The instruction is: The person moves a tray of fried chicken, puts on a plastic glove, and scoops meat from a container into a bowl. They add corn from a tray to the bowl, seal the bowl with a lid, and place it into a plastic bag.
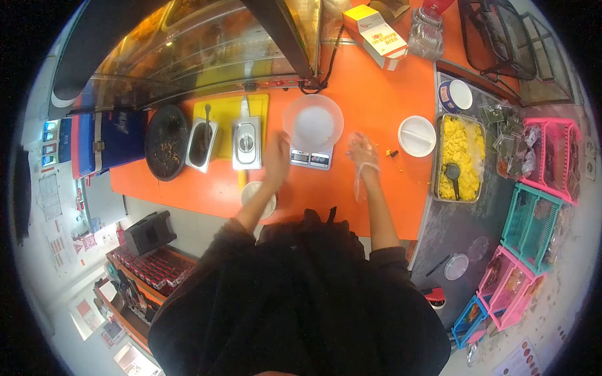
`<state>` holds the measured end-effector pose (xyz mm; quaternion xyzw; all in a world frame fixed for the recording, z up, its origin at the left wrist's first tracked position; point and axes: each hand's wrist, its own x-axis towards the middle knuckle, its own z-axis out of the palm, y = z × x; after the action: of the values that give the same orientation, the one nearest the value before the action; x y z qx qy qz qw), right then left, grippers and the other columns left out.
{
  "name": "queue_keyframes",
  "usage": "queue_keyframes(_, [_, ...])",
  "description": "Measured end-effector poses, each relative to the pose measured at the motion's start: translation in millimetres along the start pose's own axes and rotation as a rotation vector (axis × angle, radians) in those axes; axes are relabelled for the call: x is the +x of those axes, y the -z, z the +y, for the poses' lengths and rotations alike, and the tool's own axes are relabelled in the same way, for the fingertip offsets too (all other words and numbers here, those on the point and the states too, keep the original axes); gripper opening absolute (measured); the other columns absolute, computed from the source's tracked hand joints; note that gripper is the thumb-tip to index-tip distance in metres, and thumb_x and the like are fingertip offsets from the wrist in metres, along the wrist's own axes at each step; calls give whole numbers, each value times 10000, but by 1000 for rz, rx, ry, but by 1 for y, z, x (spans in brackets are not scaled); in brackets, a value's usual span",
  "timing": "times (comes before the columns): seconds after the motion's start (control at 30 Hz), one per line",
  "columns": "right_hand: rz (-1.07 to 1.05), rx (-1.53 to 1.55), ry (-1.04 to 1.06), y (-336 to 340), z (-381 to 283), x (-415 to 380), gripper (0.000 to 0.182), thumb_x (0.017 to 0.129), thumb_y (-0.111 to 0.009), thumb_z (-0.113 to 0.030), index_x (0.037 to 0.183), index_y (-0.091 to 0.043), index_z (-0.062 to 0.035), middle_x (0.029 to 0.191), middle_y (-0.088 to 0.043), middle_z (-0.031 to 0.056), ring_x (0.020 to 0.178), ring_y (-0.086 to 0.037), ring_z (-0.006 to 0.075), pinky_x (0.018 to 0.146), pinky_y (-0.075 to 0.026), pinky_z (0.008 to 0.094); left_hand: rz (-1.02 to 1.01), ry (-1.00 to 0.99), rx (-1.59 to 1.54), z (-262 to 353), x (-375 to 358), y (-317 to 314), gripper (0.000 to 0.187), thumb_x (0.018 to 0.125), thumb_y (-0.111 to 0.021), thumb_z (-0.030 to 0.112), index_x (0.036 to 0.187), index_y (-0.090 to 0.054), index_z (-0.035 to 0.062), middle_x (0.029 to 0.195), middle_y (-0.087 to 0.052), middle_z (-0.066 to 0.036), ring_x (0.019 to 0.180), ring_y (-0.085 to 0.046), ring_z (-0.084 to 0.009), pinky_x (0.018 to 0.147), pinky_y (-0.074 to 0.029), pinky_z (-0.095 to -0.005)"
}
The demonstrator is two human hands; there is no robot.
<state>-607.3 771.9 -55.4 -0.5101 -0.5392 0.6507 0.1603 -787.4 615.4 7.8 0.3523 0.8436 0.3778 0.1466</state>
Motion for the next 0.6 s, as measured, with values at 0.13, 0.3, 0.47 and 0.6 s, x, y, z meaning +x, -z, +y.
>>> queue_keyframes(0.13, [140, 46, 278, 55, 48, -22, 346, 874, -548, -259, 1130, -519, -28, 707, -584, 60, 589, -562, 136, 513, -434, 223, -491, -52, 320, -36, -79, -51, 544, 862, -489, 206, 1342, -272, 68, 926, -602, -179, 707, -608, -336, 605, -493, -435])
queue_keyframes(0.3, [510, 424, 34, 100, 46, -52, 258, 806, -625, -238, 953, -542, -43, 697, -584, 64, 555, -558, 145, 443, -414, 232, -578, -149, 465, -50, -93, -67, 792, 856, -476, 205, 1434, 59, 117, 895, -612, -187, 716, -613, -345, 628, -502, -447])
queue_keyframes(0.47, [541, 589, -107, 132, 45, -29, 305, 805, -637, -293, 944, -539, -40, 696, -584, 80, 536, -556, 173, 424, -421, 253, -697, -8, 379, -43, -92, -61, 814, 844, -469, 217, 1430, 95, 168, 851, -616, -208, 727, -612, -360, 672, -494, -466])
queue_keyframes(0.6, [468, 561, -338, 136, 32, 3, 317, 826, -629, -301, 947, -537, -23, 686, -571, 96, 510, -547, 196, 422, -427, 256, -708, 79, 360, -33, -90, -53, 835, 836, -465, 231, 1425, 127, 209, 800, -618, -218, 732, -611, -372, 693, -488, -478])
